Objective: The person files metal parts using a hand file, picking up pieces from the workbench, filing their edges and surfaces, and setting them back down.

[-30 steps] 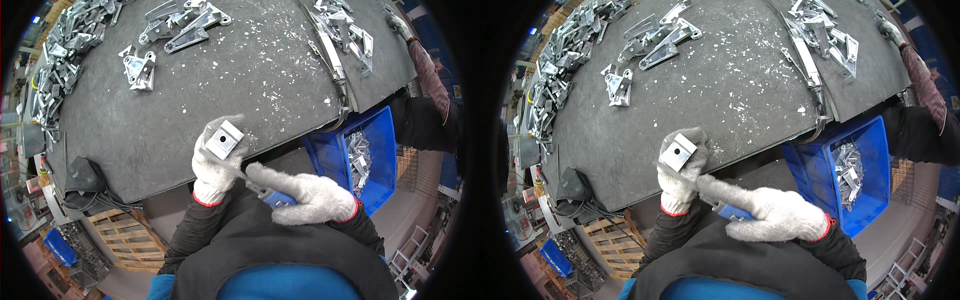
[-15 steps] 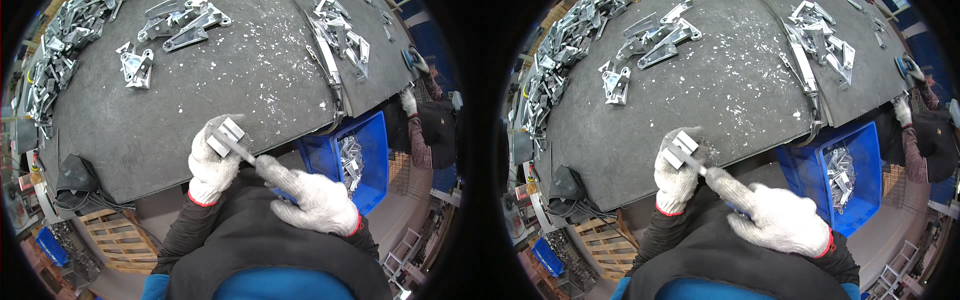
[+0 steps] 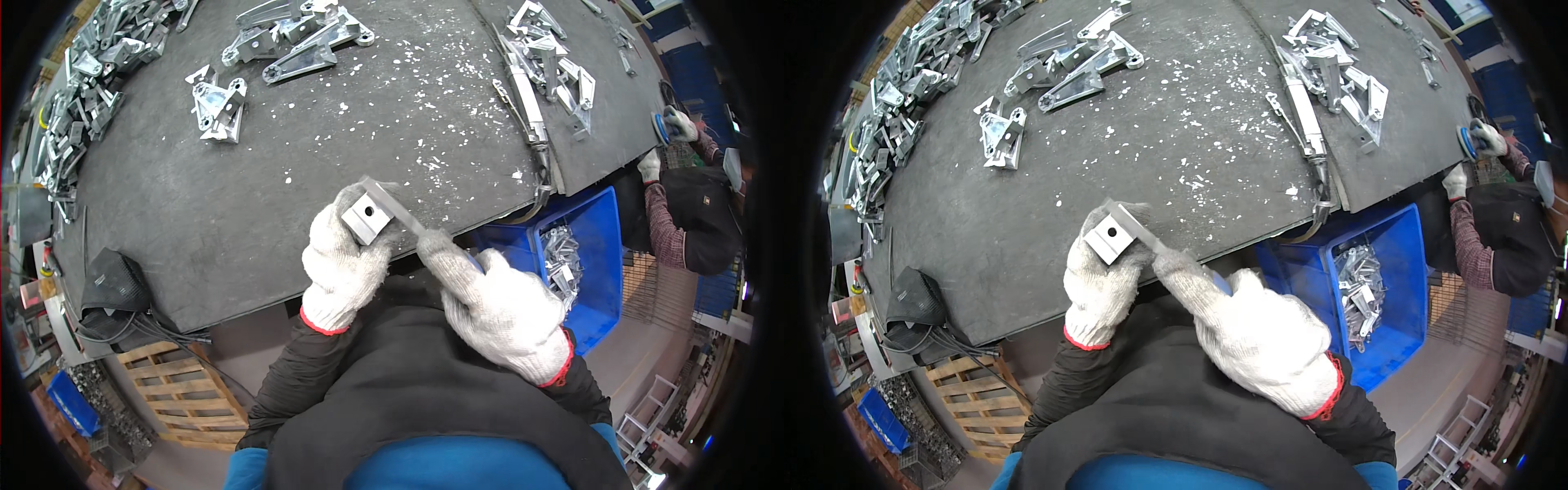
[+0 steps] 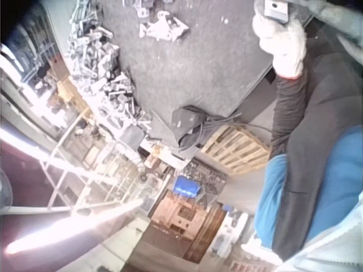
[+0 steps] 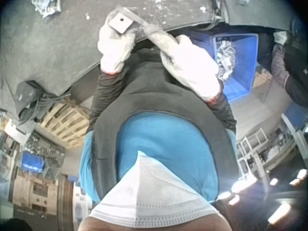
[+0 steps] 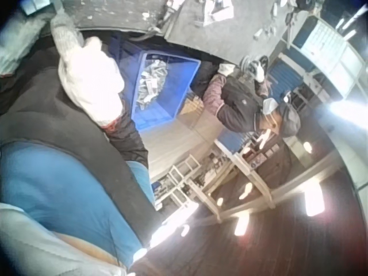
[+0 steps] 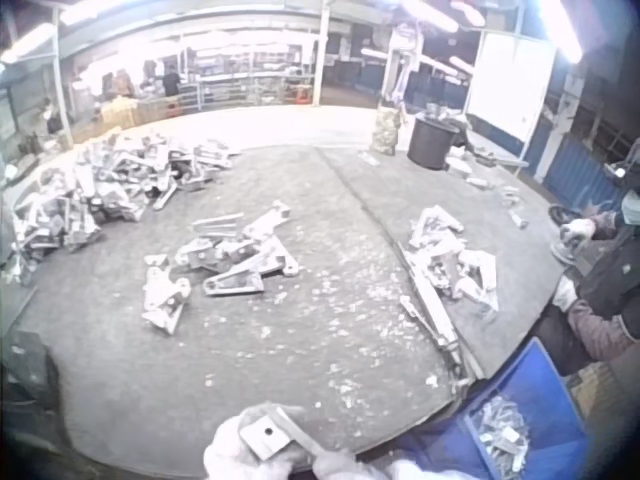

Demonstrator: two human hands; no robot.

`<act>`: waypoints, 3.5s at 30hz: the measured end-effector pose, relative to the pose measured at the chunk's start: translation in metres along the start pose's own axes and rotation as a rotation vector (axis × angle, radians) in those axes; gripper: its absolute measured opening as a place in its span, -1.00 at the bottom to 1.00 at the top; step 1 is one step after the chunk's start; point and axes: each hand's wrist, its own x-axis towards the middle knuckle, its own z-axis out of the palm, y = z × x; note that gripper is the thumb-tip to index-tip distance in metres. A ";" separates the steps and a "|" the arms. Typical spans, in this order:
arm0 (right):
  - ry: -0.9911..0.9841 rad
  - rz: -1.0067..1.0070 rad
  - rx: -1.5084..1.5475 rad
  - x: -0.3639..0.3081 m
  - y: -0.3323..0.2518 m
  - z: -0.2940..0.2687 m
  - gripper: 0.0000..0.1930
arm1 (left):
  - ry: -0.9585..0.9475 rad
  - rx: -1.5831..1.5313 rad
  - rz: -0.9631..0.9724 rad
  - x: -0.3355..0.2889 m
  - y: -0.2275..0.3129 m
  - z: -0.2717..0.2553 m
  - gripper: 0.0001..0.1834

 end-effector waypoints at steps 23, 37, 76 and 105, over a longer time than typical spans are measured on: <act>-0.035 -0.042 0.033 -0.019 0.007 0.014 -0.32 | 0.048 0.256 0.106 -0.006 -0.002 -0.009 -0.62; -0.001 -0.038 -0.084 -0.019 0.003 0.030 -0.44 | -0.029 0.291 0.122 -0.007 0.000 -0.014 -0.46; -0.565 -0.183 1.004 0.002 0.048 0.033 -0.14 | 0.042 0.312 0.106 -0.009 0.006 -0.007 -0.57; -0.374 -0.031 0.526 -0.008 0.032 0.021 -0.34 | 0.068 0.374 0.070 -0.007 0.011 -0.002 -0.60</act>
